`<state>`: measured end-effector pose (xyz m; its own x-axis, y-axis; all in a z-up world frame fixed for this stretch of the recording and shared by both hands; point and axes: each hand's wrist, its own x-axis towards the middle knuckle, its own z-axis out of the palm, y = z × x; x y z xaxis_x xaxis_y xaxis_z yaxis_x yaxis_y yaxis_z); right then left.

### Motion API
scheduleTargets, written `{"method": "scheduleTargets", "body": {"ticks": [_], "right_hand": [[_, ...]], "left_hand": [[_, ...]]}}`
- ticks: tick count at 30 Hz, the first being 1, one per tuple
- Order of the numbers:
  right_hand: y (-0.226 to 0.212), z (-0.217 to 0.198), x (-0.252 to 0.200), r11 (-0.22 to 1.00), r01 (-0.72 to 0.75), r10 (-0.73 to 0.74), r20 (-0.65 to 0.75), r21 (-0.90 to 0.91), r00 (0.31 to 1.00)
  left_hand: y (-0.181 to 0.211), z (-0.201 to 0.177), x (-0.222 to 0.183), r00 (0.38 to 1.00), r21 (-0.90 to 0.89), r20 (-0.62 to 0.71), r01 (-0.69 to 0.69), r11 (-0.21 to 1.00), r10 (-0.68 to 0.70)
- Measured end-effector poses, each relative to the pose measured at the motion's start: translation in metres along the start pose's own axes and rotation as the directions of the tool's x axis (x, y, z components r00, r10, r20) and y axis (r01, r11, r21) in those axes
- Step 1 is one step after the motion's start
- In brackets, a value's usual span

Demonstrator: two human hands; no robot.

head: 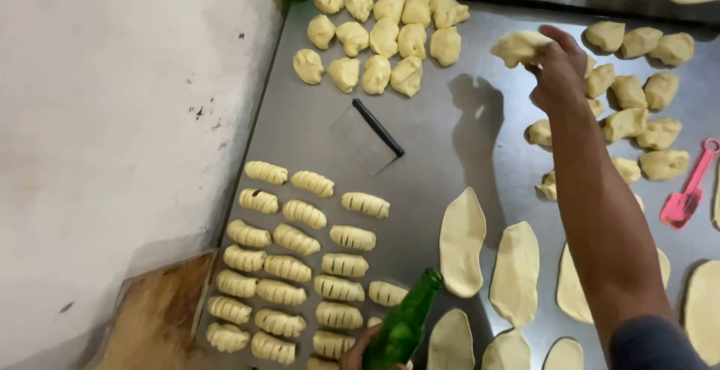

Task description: The person prepares bread dough by rolling it out into flat shapes with a bottle, using a tool to make cuts on some pieces, and applying a green filling from a piping bag.

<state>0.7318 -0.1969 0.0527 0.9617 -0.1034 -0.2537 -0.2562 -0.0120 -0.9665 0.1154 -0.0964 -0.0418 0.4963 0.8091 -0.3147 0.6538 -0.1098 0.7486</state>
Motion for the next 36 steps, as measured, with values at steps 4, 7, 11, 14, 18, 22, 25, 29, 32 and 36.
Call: {"method": "scheduleTargets", "body": {"ticks": [4,7,11,14,18,22,25,29,32,36], "right_hand": [[0.02,-0.056,-0.113,0.698,-0.43,0.36,0.24,0.572,0.902],[0.063,-0.074,-0.21,0.291,-0.535,0.179,0.505,0.793,0.845],[0.094,-0.081,-0.306,0.18,-0.682,0.307,0.618,0.709,0.724],[0.086,-0.057,-0.366,0.509,-0.581,0.367,0.451,0.635,0.814],[0.078,-0.018,-0.406,0.53,-0.653,0.584,0.326,0.541,0.744],[0.091,0.008,-0.426,0.552,-0.631,0.515,0.372,0.546,0.772],[0.068,0.029,-0.429,0.639,-0.573,0.451,0.354,0.513,0.819],[-0.003,0.05,-0.433,0.797,-0.42,0.336,0.261,0.433,0.905],[-0.022,0.066,-0.413,0.918,-0.167,0.063,0.282,0.361,0.957],[-0.035,0.086,-0.404,0.938,-0.108,0.014,0.274,0.331,0.962]], "left_hand": [[0.128,-0.077,0.012,0.87,-0.196,0.29,0.462,0.865,-0.399],[0.101,-0.079,0.019,0.837,-0.258,0.405,0.491,0.832,-0.368],[0.076,-0.087,0.033,0.847,-0.293,0.49,0.382,0.876,-0.206],[0.075,-0.105,0.037,0.865,-0.382,0.484,0.071,0.921,0.134],[0.097,-0.137,0.049,0.752,-0.242,0.659,0.21,0.947,0.002],[0.086,-0.157,0.056,0.743,-0.352,0.659,0.169,0.92,0.116],[0.017,-0.136,0.073,0.822,-0.266,0.565,0.096,0.959,0.075],[0.015,-0.147,0.081,0.741,-0.233,0.657,0.374,0.898,-0.139],[0.012,-0.15,0.091,0.789,-0.118,0.596,0.267,0.956,-0.147],[0.026,-0.161,0.09,0.805,-0.295,0.59,0.141,0.945,0.064]]}}
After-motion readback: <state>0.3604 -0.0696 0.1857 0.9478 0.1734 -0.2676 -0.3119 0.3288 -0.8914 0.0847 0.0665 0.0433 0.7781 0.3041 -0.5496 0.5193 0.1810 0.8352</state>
